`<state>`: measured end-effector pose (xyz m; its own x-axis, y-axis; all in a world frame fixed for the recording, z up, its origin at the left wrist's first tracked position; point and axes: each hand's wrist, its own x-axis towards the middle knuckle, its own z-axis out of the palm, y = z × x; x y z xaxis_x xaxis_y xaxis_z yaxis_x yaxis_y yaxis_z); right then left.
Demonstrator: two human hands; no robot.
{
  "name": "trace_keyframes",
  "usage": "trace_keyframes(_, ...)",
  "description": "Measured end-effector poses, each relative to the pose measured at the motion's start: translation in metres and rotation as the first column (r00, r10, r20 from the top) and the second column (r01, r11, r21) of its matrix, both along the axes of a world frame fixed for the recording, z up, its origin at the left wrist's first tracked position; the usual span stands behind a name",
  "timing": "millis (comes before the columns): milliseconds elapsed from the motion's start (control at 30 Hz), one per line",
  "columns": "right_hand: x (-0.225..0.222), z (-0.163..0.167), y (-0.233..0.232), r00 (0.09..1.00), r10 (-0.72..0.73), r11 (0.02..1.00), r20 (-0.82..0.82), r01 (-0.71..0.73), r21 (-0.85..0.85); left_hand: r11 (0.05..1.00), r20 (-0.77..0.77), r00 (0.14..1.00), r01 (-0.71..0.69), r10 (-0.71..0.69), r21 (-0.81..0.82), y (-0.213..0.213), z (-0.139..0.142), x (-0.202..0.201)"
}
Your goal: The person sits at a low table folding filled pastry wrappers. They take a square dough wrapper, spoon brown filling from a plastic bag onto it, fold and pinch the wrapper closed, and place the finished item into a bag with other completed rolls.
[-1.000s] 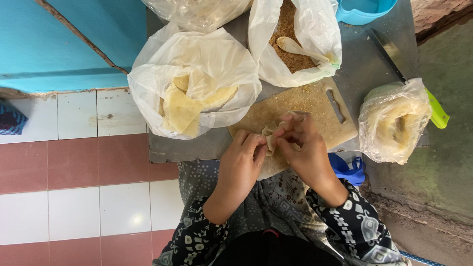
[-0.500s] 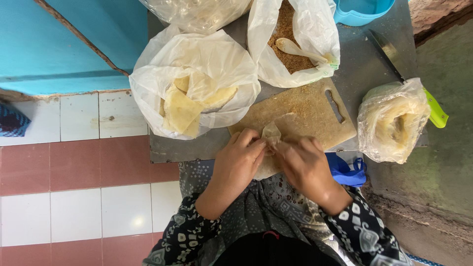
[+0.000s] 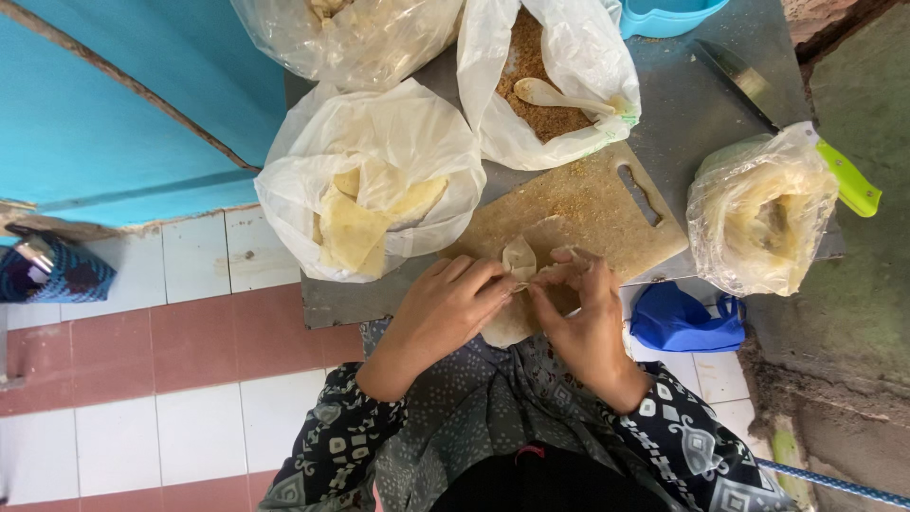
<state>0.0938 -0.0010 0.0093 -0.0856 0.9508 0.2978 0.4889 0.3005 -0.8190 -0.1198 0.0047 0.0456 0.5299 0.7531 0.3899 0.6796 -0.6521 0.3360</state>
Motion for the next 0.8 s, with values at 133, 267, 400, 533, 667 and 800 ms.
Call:
trace_keyframes(133, -0.004, 0.001, 0.002, 0.994, -0.016, 0.99, -0.105, 0.001, -0.144, 0.998, 0.004, 0.998, 0.062, -0.062, -0.033, 0.009, -0.002, 0.0)
trace_keyframes(267, -0.003, 0.011, 0.005, 0.993, 0.025, 0.987, 0.118, -0.043, 0.155, 0.991, 0.087, 0.996, 0.019, -0.008, -0.132, 0.022, 0.001, 0.008)
trace_keyframes(400, -0.005, 0.016, 0.008, 0.976, 0.024, 0.983, 0.215, -0.062, 0.175, 0.903, 0.154, 0.984, -0.016, 0.09, -0.429, 0.036, 0.003, 0.012)
trace_keyframes(533, -0.009, 0.01, 0.015, 1.0, 0.008, 0.973, -0.007, -0.01, -0.229, 0.91, 0.163, 0.984, -0.002, 0.076, -0.415, 0.042, 0.003, 0.006)
trace_keyframes(667, -0.003, 0.006, 0.02, 0.974, 0.141, 0.978, 0.175, -0.165, 0.127, 0.987, 0.147, 0.988, 0.072, -0.05, -0.142, 0.035, 0.002, -0.006)
trace_keyframes(800, 0.004, 0.009, 0.017, 0.936, 0.192, 0.906, 0.296, -0.284, 0.313, 0.998, 0.132, 0.991, 0.036, -0.03, -0.042, 0.024, -0.002, -0.01)
